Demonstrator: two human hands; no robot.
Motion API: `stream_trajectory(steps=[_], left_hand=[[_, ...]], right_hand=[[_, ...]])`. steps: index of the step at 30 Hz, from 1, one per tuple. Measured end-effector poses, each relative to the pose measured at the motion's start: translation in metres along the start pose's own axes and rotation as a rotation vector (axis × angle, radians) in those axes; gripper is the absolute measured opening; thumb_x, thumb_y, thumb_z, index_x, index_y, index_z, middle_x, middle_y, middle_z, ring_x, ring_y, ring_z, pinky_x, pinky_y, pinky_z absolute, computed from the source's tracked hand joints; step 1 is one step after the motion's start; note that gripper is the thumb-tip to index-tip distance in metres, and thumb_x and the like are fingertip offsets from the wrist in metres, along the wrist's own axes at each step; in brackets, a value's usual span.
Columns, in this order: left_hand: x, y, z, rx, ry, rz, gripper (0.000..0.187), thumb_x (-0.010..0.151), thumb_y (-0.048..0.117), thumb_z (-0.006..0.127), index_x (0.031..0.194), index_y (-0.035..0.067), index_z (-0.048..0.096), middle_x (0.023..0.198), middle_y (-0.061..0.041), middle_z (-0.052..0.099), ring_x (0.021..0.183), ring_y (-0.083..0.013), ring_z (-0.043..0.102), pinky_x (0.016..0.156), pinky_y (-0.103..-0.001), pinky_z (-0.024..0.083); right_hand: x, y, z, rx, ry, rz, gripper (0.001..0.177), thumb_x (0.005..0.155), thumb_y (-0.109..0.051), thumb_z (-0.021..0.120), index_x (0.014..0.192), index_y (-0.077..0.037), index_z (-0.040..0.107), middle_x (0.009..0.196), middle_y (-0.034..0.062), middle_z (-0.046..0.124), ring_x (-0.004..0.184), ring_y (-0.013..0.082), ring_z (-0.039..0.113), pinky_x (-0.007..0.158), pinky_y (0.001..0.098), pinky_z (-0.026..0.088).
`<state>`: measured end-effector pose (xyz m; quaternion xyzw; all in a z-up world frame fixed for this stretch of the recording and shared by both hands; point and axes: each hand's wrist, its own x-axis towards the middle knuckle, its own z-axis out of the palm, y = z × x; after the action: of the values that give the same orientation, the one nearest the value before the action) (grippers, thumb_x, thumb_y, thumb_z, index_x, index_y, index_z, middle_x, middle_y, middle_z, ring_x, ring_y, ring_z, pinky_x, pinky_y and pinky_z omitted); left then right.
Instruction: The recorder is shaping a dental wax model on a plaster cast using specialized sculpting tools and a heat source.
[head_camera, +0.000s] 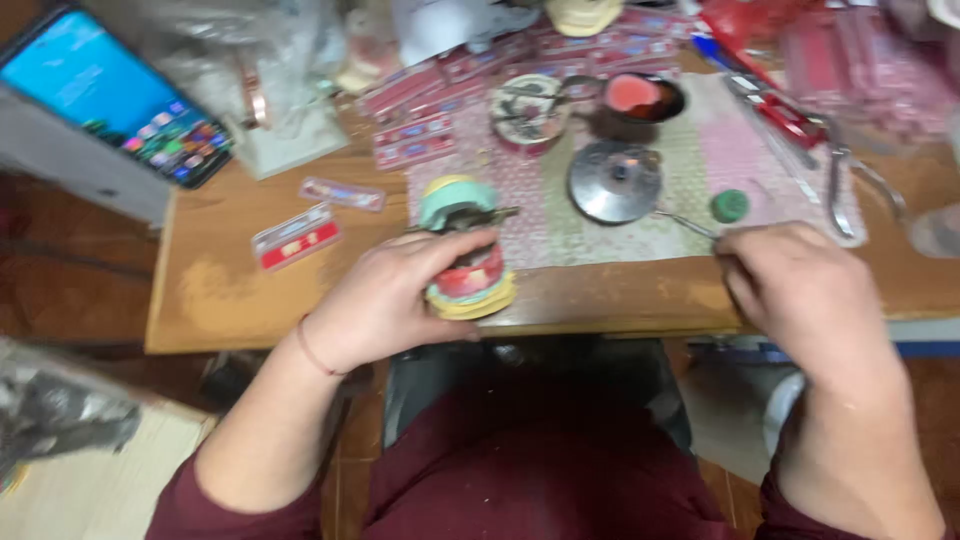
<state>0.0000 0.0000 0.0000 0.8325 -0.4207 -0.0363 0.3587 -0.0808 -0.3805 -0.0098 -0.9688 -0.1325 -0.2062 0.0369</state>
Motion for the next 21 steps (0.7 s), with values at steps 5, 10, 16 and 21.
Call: stream_trajectory(steps=[5,10,16,21], left_hand=[[0.010,0.003,0.001,0.040,-0.027,0.013,0.090,0.062,0.032,0.093,0.141,0.011,0.056,0.120,-0.014,0.072,0.108,-0.0343,0.069,0.092,-0.044,0.051],[0.004,-0.006,0.010,0.097,-0.009,0.033,0.083,0.067,0.031,0.091,0.141,0.011,0.058,0.114,-0.011,0.074,0.105,-0.0276,0.071,0.092,-0.042,0.046],[-0.002,-0.011,0.034,0.062,0.160,0.052,0.073,0.069,0.014,0.082,0.139,0.011,0.062,0.110,-0.010,0.077,0.102,-0.0267,0.072,0.091,-0.040,0.050],[0.002,-0.001,0.059,-0.092,0.398,-0.045,0.068,0.077,0.012,0.084,0.141,0.005,0.061,0.112,-0.013,0.074,0.104,-0.0291,0.073,0.094,-0.039,0.057]], right_hand=[[-0.010,0.013,0.010,-0.046,-0.089,0.014,0.016,0.087,-0.011,0.075,0.101,-0.014,0.071,0.096,0.0041,0.069,0.096,0.0256,0.069,0.079,0.0377,0.056],[-0.004,0.023,0.017,-0.058,-0.037,0.070,0.026,0.085,-0.007,0.077,0.108,-0.019,0.077,0.104,0.0069,0.069,0.098,0.0283,0.067,0.081,0.0393,0.055],[0.004,-0.002,0.046,1.066,0.183,0.359,0.040,0.086,-0.005,0.061,0.125,0.001,0.057,0.103,0.0014,0.062,0.095,0.0102,0.057,0.084,0.0241,0.049],[0.020,-0.033,0.076,1.688,0.622,0.368,0.021,0.116,-0.008,0.064,0.131,0.006,0.066,0.093,0.0143,0.069,0.073,0.0177,0.064,0.072,0.0306,0.057]])
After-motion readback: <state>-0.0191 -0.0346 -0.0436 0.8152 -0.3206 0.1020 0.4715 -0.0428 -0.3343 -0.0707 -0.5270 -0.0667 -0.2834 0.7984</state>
